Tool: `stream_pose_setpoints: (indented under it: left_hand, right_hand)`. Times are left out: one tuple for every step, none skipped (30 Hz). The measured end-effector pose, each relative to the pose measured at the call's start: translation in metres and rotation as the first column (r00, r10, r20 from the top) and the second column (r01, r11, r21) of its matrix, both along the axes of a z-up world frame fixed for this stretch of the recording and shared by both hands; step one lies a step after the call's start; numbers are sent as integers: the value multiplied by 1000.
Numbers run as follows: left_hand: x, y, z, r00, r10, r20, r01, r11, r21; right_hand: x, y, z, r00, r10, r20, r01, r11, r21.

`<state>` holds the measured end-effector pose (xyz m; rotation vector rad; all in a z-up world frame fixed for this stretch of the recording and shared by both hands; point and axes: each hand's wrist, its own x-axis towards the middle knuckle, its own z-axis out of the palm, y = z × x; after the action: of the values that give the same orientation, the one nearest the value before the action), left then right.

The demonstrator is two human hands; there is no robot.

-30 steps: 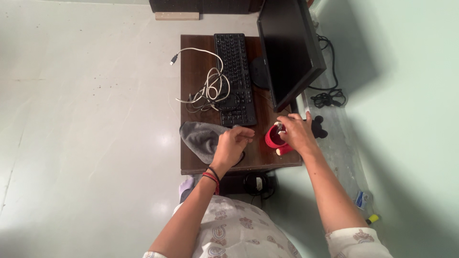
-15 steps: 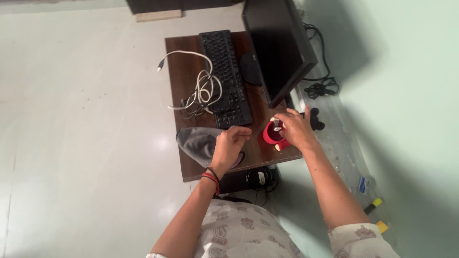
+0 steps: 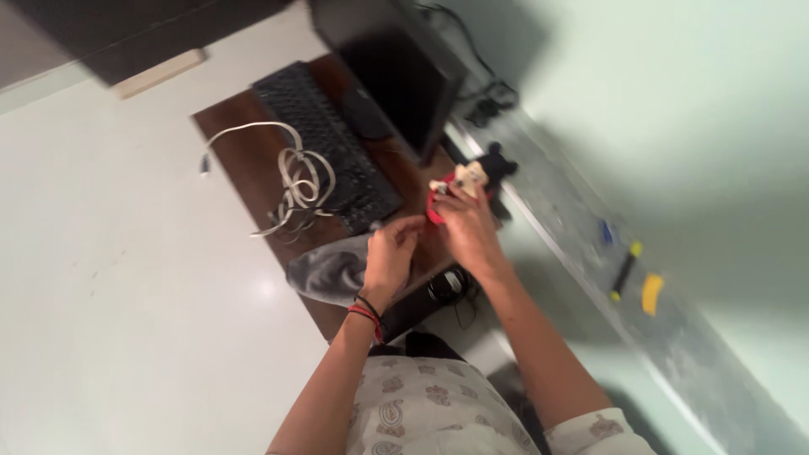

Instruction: The person cleans a small figurine, a printer cable, and a desktop surface using a cloth, then places the items back on a shelf near a computer.

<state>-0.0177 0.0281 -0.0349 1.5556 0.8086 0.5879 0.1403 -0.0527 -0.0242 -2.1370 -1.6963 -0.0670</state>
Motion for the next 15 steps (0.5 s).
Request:
stream_pose_setpoints:
  left_hand:
    - [3,-2,0,1000,-23,-8,23,1000,-1]
    - [6,-4,-1,999,-47,-16,47,999,-2]
    - [9,-8,-4,998,-65,-22,65,998,0]
    - [11,-14,-7,995,-93,-21,93,996,10]
    - [15,-18,-10,993,-117,-19,117,993,21]
    - [18,-22,-12,990,-141,-17,142,989,32]
    - [23,-26,-14,987,-156,-23,157,987,36]
    - [28,-30,-16,985,-172,-29,173,984,40]
    - [33,-35,-17,982,-184,-34,186,982,45]
    - [38,-41,-17,978,-206,-16,206,978,8]
    - [45,-45,-16,974,-225,4,225,974,-24]
    - [52,-49,-15,970,-242,25,243,968,-57]
    - [59,-54,-15,968,-251,22,252,967,-27]
    - [67,-60,-15,965,-260,20,260,966,3]
    - [76,-66,-15,964,-264,17,264,964,30]
  right_hand:
    - [-7,-3,2,1000,-19,-18,19,1000,7]
    - [-13,-7,3,999,-38,-36,38,999,14]
    - [-17,-13,3,998,-60,-35,61,998,30]
    - [-21,-19,3,996,-83,-34,84,995,46]
    - [-23,-24,4,994,-102,-33,104,993,64]
    - [-25,-30,5,992,-125,-25,126,990,70]
    - [-26,-36,7,990,-143,-16,144,987,75]
    - [-26,-43,9,987,-162,-7,162,984,80]
    - [-25,-50,12,984,-177,-25,179,980,91]
    - [-23,-57,14,980,-192,-44,195,975,101]
    - [-19,-63,17,977,-204,-60,209,971,115]
    - [-14,-70,20,971,-228,-73,235,965,117]
    - [-9,-77,21,965,-247,-86,256,960,117]
    - [-4,-84,22,959,-266,-99,277,954,118]
    - [2,-92,23,958,-274,-85,283,950,134]
